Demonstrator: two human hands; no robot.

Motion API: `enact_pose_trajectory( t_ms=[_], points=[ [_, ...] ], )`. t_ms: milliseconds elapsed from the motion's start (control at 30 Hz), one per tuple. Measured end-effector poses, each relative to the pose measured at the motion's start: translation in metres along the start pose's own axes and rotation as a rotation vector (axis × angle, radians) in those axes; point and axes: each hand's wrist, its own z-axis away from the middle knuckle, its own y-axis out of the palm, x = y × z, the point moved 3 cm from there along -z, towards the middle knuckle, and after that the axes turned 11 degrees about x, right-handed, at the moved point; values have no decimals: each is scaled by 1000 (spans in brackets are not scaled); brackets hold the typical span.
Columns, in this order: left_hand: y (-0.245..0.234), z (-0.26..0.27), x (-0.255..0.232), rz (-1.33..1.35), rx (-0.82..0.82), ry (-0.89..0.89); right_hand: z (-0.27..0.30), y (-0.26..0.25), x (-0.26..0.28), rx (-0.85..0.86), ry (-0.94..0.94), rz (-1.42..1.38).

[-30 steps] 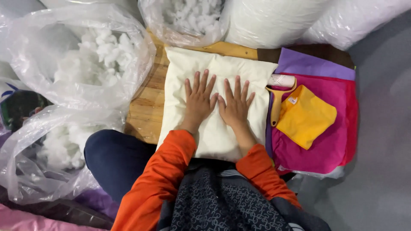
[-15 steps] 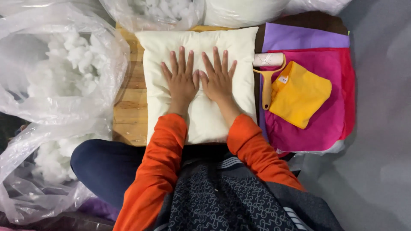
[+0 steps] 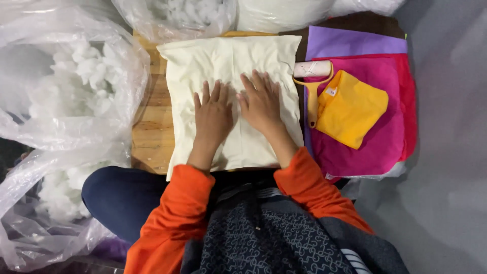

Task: Stuffing a white pillowcase with fiberfill, cleaning a purple fabric piece with a lint roller, and then stuffing the purple piece.

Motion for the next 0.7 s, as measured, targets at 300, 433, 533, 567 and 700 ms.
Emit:
enact_pose_trajectory(
  t_ms=[300, 433, 533, 567, 700],
  points=[
    [18, 55, -4, 25, -125, -46, 64, 24, 18, 29, -133, -16],
    [-7, 68, -21, 12, -300, 92, 96, -20, 35, -49, -136, -54],
    [22, 80, -12, -17, -337, 100, 116, 2, 16, -199, -214, 75],
    [25, 85, -7, -26, -344, 45, 118, 14, 4, -150, -182, 63],
    [8, 82, 3, 63, -186, -213, 111, 4, -13, 87, -40, -9]
  ],
)
